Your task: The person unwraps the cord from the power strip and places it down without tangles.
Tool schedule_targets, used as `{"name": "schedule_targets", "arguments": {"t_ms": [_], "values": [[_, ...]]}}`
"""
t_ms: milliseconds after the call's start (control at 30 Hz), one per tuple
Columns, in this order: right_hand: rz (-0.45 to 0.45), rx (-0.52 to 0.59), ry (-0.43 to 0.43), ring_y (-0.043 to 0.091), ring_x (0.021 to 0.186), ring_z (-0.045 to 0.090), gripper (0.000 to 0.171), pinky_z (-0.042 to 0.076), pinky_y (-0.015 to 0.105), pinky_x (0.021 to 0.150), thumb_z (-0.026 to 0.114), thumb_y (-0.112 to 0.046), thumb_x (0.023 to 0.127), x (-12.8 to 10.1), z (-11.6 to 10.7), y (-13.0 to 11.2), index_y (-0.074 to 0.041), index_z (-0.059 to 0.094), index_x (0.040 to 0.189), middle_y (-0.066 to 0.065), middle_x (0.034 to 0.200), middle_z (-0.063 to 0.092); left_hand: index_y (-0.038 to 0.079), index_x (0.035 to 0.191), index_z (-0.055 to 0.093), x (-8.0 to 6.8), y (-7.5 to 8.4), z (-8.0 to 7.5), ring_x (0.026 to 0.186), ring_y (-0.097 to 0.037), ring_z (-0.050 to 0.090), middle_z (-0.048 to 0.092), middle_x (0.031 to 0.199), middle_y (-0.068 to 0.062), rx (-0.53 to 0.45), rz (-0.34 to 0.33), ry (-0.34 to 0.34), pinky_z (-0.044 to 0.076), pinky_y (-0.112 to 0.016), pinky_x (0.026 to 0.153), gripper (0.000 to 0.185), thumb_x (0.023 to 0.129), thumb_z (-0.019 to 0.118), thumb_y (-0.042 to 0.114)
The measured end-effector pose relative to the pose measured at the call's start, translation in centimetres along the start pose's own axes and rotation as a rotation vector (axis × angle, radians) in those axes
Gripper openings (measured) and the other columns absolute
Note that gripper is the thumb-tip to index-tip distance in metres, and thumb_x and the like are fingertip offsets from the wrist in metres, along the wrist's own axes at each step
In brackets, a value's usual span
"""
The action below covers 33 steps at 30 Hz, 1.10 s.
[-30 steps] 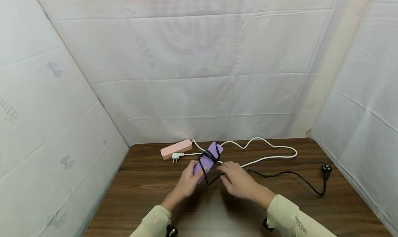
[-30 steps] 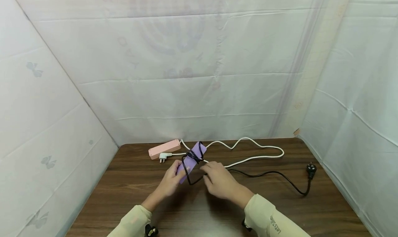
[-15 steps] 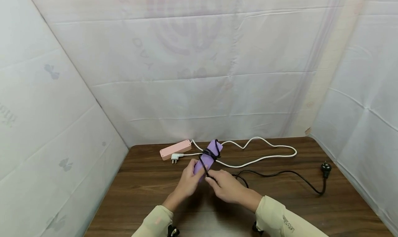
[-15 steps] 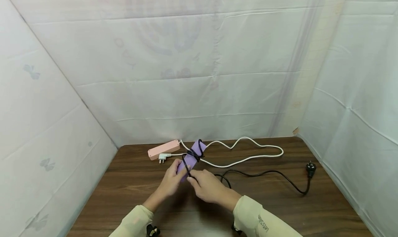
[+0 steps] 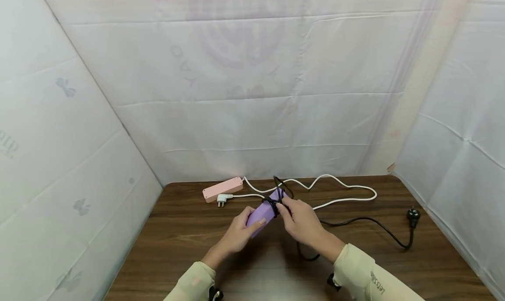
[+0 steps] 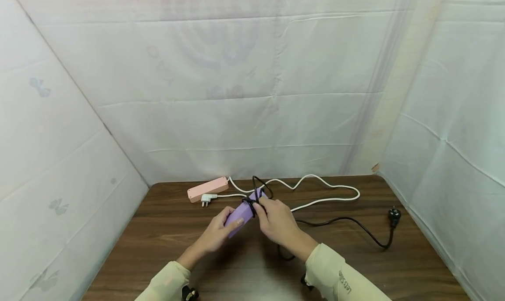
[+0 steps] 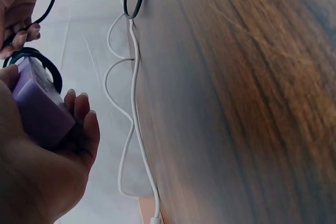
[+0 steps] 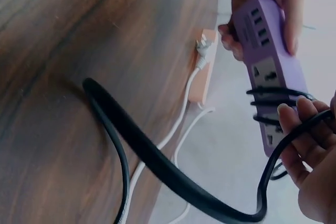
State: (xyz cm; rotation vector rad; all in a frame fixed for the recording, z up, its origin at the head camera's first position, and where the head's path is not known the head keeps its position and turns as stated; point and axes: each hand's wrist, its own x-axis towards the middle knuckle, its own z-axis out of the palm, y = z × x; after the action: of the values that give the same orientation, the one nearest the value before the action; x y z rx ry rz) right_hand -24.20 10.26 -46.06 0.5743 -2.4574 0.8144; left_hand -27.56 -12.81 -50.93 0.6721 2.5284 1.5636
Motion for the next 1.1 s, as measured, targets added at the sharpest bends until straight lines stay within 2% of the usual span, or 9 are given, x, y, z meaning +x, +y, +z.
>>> {"name": "schedule_targets", "arguments": {"t_ms": [233,367,467,533,800,967,1100], "values": [[0.093,-0.008,0.020,0.004,0.057,0.036,0.035,0.033,0.022,0.055,0.061,-0.020,0.108,0.5,-1.3,1.3,-0.019,0.048,0.076,-0.011,0.061,0.038,0.007,0.118,0.062,-0.1,0.1,-0.2,0.088,-0.013,0.061,0.071,0.106,-0.014,-0.005,0.004,0.050,0.051,-0.027,0.073,0.028,0.103,0.070,0.029],[0.132,-0.010,0.023,0.003,0.053,0.030,0.039,0.030,0.022,0.053,0.058,-0.020,0.110,0.3,-2.1,2.6,-0.018,0.043,0.074,-0.010,0.060,0.033,0.007,0.118,0.062,-0.2,0.0,-0.2,0.087,-0.013,0.060,0.070,0.106,-0.013,-0.040,0.004,0.072,0.050,-0.026,0.073,0.027,0.103,0.069,0.028],[0.162,-0.031,0.005,0.004,0.052,0.031,0.038,0.030,0.023,0.052,0.058,-0.019,0.110,0.1,-2.7,3.7,-0.017,0.043,0.074,-0.010,0.060,0.033,0.007,0.118,0.062,-0.2,0.1,-0.3,0.085,-0.012,0.060,0.070,0.105,-0.013,-0.064,-0.002,0.094,0.050,-0.025,0.072,0.026,0.103,0.069,0.027],[0.188,-0.046,-0.033,0.005,0.052,0.033,0.037,0.031,0.024,0.052,0.057,-0.020,0.110,-0.2,-3.1,4.4,-0.017,0.044,0.075,-0.009,0.059,0.035,0.007,0.117,0.062,-0.1,0.1,-0.4,0.084,-0.012,0.060,0.070,0.104,-0.012,-0.071,-0.008,0.108,0.050,-0.025,0.071,0.025,0.103,0.069,0.027],[0.328,-0.075,-0.271,0.009,0.053,0.040,0.033,0.034,0.026,0.053,0.053,-0.023,0.113,-1.9,-3.9,7.7,-0.015,0.050,0.080,-0.004,0.063,0.046,0.007,0.115,0.061,0.1,-0.1,-0.5,0.080,-0.010,0.061,0.069,0.099,-0.010,-0.081,-0.020,0.156,0.050,-0.025,0.069,0.023,0.102,0.069,0.025],[0.361,0.029,-0.393,0.008,0.058,0.045,0.030,0.039,0.025,0.056,0.055,-0.023,0.112,-3.3,-3.9,9.4,-0.014,0.057,0.083,-0.004,0.069,0.055,0.007,0.114,0.061,0.2,-0.2,-0.5,0.077,-0.010,0.060,0.068,0.097,-0.010,-0.087,-0.016,0.164,0.050,-0.025,0.067,0.022,0.102,0.069,0.025],[0.371,0.136,-0.456,0.008,0.063,0.051,0.025,0.043,0.025,0.058,0.054,-0.025,0.112,-3.8,-3.8,10.1,-0.012,0.063,0.093,-0.003,0.077,0.063,0.006,0.114,0.061,0.2,-0.4,-0.5,0.080,-0.010,0.060,0.069,0.099,-0.010,-0.095,-0.018,0.156,0.050,-0.025,0.069,0.023,0.102,0.069,0.025]]}}
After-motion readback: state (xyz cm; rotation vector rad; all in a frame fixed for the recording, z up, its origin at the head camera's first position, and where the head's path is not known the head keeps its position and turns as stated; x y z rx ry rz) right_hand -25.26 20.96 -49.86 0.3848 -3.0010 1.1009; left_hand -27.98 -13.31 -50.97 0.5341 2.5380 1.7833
